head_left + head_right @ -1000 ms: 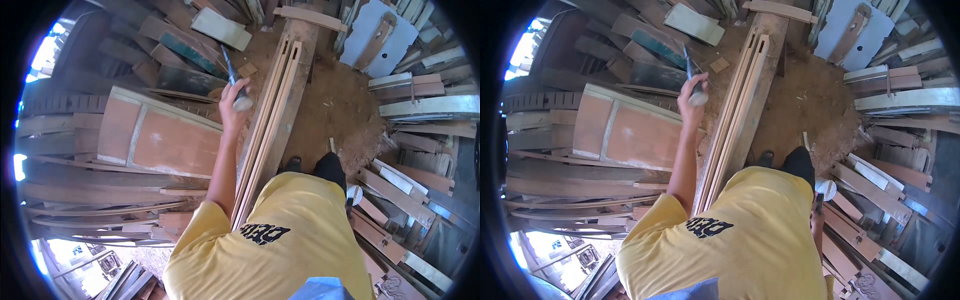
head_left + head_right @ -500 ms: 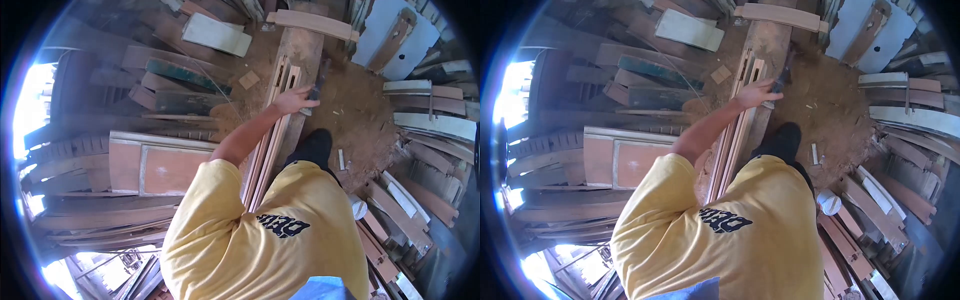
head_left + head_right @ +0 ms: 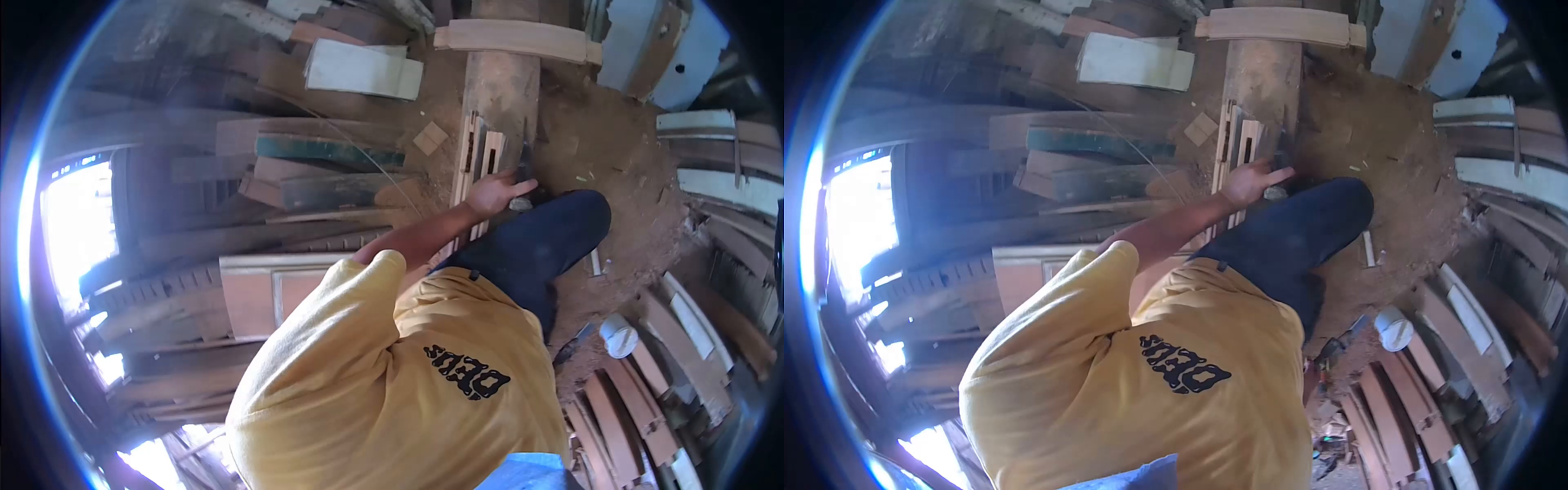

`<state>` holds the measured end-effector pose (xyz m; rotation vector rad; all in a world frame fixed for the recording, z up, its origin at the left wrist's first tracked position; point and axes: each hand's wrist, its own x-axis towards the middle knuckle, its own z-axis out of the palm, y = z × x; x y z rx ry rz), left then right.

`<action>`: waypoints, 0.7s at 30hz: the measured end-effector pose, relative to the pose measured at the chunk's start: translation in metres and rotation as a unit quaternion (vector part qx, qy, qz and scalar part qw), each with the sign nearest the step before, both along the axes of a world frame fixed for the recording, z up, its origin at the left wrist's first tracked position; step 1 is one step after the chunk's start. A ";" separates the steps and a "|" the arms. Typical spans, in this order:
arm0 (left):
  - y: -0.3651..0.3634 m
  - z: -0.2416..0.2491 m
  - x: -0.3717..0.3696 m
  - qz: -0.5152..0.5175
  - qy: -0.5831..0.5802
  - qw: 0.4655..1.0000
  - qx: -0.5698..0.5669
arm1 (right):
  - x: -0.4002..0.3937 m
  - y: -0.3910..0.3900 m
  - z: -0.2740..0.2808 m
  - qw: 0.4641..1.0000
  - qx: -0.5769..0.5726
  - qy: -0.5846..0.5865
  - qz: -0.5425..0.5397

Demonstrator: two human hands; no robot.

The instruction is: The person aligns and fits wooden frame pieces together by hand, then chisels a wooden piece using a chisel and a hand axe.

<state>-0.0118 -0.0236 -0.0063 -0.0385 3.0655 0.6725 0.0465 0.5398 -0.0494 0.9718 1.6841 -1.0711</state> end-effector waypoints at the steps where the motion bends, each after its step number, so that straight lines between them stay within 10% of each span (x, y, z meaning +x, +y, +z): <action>1: 0.000 0.001 0.002 0.009 0.019 1.000 0.015 | 0.008 -0.003 0.001 1.000 0.005 0.006 -0.017; 10: -0.005 0.000 0.004 0.004 0.173 0.977 0.127 | 0.022 -0.044 0.049 0.981 0.046 0.147 -0.117; 14: -0.031 0.072 -0.001 0.083 0.237 0.952 0.176 | -0.022 -0.087 0.120 0.967 0.032 0.237 -0.094; 16: -0.051 0.099 -0.007 0.153 0.264 0.864 0.402 | -0.034 -0.108 0.152 0.961 0.026 0.267 -0.073; 19: -0.094 0.149 -0.006 0.148 0.258 0.574 0.763 | -0.036 -0.139 0.184 0.938 -0.006 0.342 -0.055; 21: -0.122 0.131 -0.009 0.122 0.285 0.527 0.792 | -0.033 -0.166 0.207 0.927 -0.049 0.367 -0.051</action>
